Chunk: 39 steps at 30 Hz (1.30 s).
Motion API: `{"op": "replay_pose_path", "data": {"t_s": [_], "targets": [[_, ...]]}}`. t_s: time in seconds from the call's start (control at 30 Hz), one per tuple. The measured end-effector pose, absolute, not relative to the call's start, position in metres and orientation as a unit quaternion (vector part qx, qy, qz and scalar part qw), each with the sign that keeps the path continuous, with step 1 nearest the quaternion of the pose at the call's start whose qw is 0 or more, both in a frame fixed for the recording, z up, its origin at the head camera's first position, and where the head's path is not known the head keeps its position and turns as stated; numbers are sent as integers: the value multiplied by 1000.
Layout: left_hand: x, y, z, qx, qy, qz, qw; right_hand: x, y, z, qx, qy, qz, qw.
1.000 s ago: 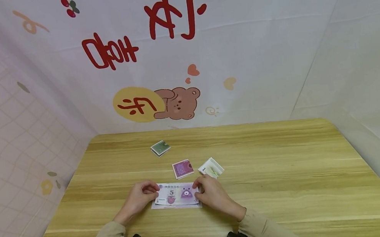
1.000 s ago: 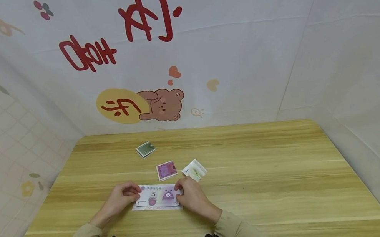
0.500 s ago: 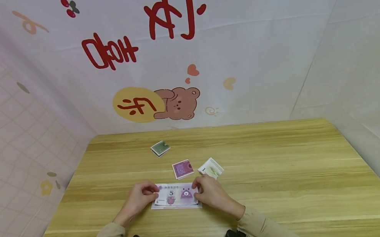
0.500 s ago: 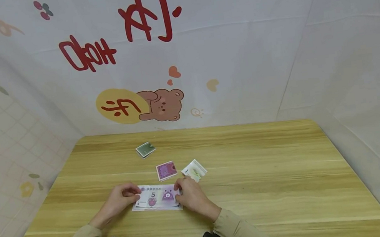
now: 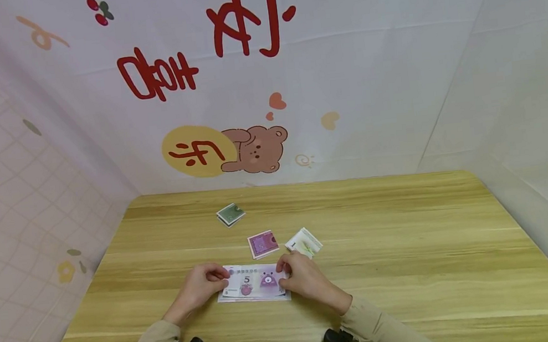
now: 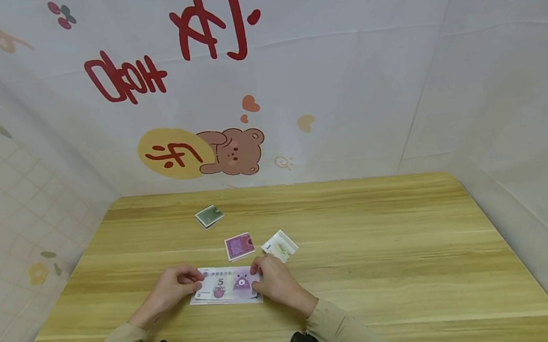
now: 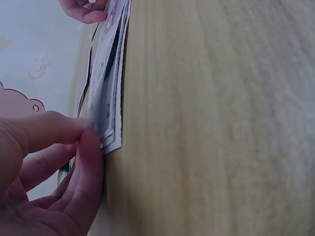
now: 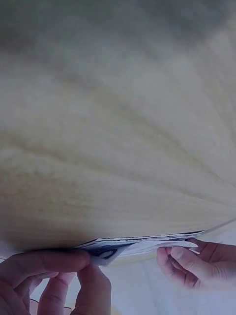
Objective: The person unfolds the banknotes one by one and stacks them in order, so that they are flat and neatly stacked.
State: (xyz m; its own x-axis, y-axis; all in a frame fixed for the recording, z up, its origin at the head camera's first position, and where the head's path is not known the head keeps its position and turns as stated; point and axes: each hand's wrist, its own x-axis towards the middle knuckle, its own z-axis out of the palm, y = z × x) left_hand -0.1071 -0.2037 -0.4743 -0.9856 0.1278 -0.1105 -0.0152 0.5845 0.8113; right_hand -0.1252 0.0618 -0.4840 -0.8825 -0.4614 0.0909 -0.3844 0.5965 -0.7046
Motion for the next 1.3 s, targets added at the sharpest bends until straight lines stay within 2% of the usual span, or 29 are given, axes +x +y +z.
{"op": "replay_pose_path", "data": {"t_s": [0.6,1.3], "targets": [[-116,-195,-460,10,858,506,90,-115,85,-478,-254,855,-445,75],[-126,-153,-461,51,832,549,64,-124,119,-482,-151,890,-430,-9]]}}
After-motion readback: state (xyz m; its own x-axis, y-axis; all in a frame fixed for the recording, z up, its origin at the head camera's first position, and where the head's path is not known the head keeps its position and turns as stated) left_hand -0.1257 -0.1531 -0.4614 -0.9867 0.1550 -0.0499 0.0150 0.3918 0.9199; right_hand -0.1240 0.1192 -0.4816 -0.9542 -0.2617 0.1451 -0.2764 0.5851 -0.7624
